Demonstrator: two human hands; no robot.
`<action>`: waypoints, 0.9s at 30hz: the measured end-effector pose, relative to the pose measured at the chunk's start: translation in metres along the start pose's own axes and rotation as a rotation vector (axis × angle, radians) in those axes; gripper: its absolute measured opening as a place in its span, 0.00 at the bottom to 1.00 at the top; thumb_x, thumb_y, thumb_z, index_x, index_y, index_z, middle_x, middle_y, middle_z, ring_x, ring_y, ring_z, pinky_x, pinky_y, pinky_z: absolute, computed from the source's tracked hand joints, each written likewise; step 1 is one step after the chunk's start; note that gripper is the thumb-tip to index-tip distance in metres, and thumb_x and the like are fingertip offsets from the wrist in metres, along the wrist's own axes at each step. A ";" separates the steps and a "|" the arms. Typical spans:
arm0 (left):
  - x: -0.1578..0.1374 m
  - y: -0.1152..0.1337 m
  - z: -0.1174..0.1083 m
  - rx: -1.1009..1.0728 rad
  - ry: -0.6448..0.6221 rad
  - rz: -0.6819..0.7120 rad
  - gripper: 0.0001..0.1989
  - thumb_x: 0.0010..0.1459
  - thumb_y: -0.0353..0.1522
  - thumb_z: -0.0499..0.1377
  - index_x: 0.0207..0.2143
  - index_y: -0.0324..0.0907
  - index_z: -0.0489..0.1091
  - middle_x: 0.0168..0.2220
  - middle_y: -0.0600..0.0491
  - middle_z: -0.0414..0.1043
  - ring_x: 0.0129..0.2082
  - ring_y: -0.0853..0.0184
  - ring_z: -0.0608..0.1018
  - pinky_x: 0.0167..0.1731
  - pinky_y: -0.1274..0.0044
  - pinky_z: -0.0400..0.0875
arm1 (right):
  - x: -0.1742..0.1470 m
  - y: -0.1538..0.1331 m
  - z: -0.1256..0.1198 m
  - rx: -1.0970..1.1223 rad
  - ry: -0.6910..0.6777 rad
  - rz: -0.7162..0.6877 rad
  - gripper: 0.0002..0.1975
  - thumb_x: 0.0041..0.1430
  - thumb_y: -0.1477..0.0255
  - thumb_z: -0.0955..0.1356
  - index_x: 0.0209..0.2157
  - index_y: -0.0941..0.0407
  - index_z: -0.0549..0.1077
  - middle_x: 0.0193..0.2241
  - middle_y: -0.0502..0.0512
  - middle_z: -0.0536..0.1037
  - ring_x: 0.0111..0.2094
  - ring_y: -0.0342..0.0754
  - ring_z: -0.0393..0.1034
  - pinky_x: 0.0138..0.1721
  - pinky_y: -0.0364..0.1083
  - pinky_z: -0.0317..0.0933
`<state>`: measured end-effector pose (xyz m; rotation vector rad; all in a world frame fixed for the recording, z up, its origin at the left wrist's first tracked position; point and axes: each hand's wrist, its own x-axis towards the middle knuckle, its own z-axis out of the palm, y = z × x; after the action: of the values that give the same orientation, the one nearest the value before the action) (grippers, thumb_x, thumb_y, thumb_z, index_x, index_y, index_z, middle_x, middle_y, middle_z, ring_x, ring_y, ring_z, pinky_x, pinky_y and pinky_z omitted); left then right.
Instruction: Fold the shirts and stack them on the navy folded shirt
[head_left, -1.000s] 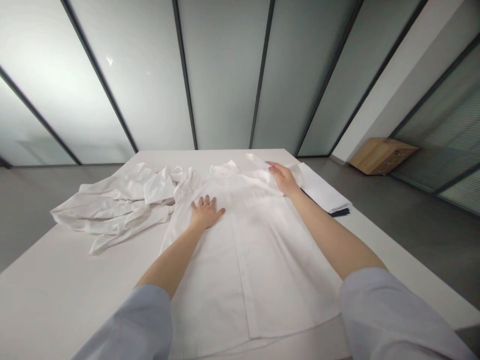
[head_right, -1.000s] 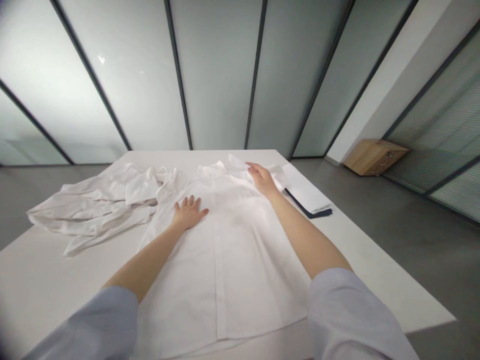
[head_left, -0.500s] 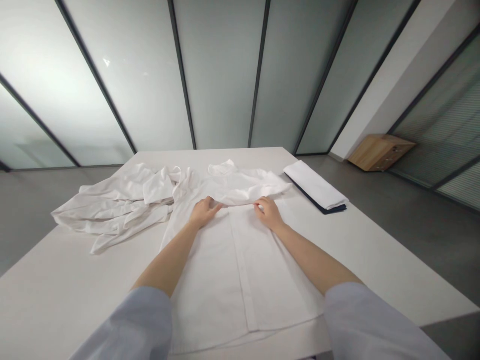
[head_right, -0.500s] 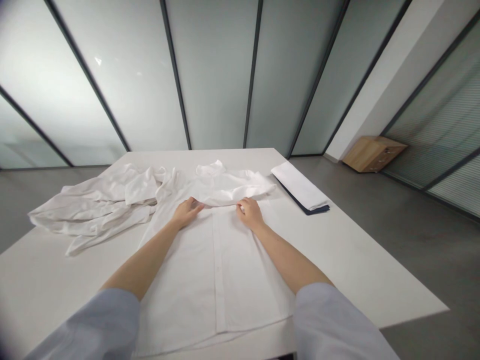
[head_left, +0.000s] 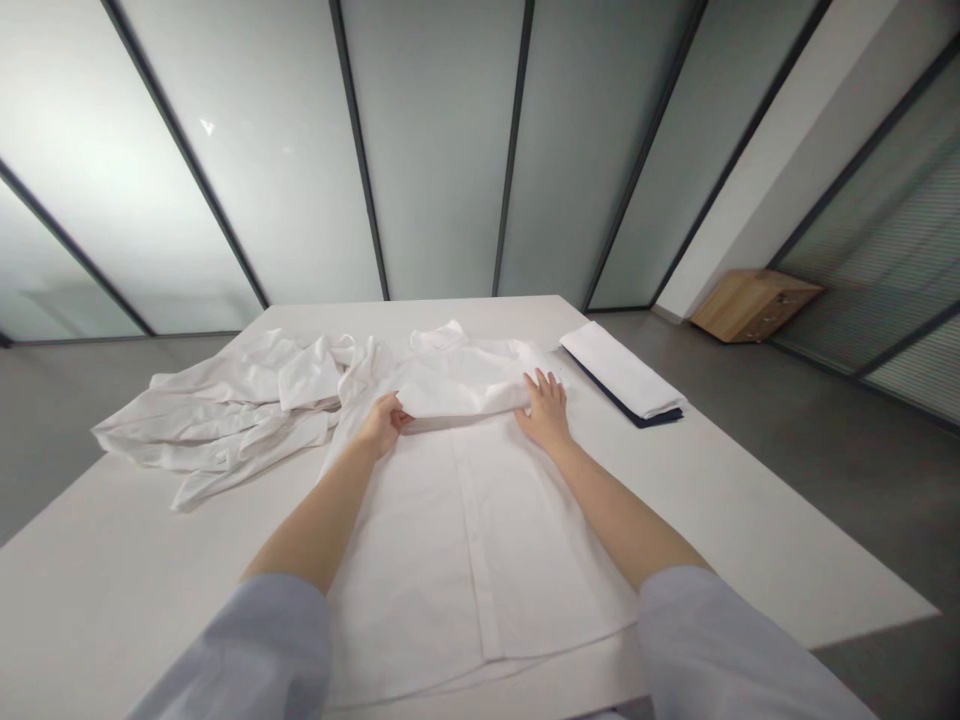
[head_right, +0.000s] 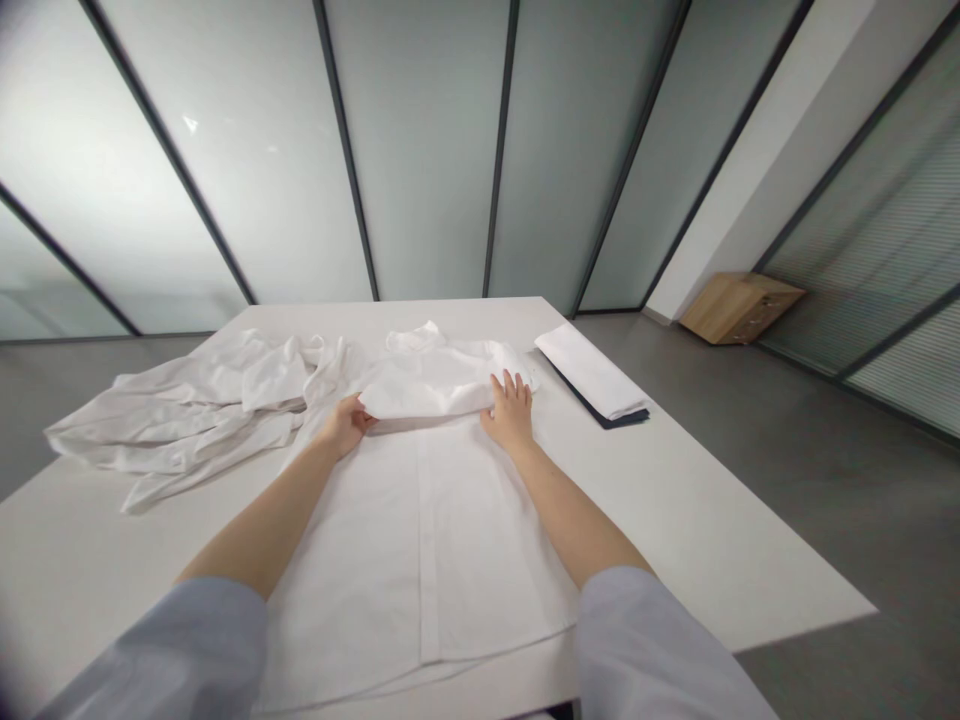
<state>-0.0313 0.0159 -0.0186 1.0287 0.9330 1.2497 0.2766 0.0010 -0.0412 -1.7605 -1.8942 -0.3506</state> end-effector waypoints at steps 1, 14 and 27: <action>0.000 0.001 -0.001 -0.090 -0.017 -0.011 0.07 0.38 0.29 0.56 0.26 0.42 0.66 0.25 0.56 0.72 0.29 0.68 0.75 0.32 0.77 0.70 | 0.000 -0.001 -0.001 -0.002 -0.009 -0.004 0.30 0.51 0.71 0.64 0.58 0.59 0.64 0.55 0.65 0.68 0.59 0.63 0.54 0.58 0.61 0.43; -0.007 0.007 0.007 0.136 -0.139 -0.035 0.09 0.40 0.30 0.62 0.29 0.39 0.74 0.33 0.49 0.77 0.40 0.60 0.77 0.41 0.71 0.71 | 0.002 -0.013 -0.018 0.075 -0.231 -0.097 0.08 0.46 0.81 0.63 0.28 0.55 0.68 0.31 0.55 0.72 0.33 0.49 0.63 0.34 0.45 0.52; -0.011 -0.002 0.023 1.335 -0.110 0.187 0.23 0.43 0.49 0.62 0.33 0.41 0.73 0.40 0.42 0.74 0.45 0.51 0.73 0.47 0.65 0.64 | 0.001 0.004 -0.012 0.689 -0.140 0.052 0.09 0.52 0.71 0.58 0.24 0.53 0.66 0.21 0.48 0.70 0.27 0.47 0.64 0.31 0.44 0.56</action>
<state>-0.0101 0.0023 -0.0142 2.2081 1.6442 0.5708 0.2828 -0.0040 -0.0318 -1.3749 -1.7591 0.4157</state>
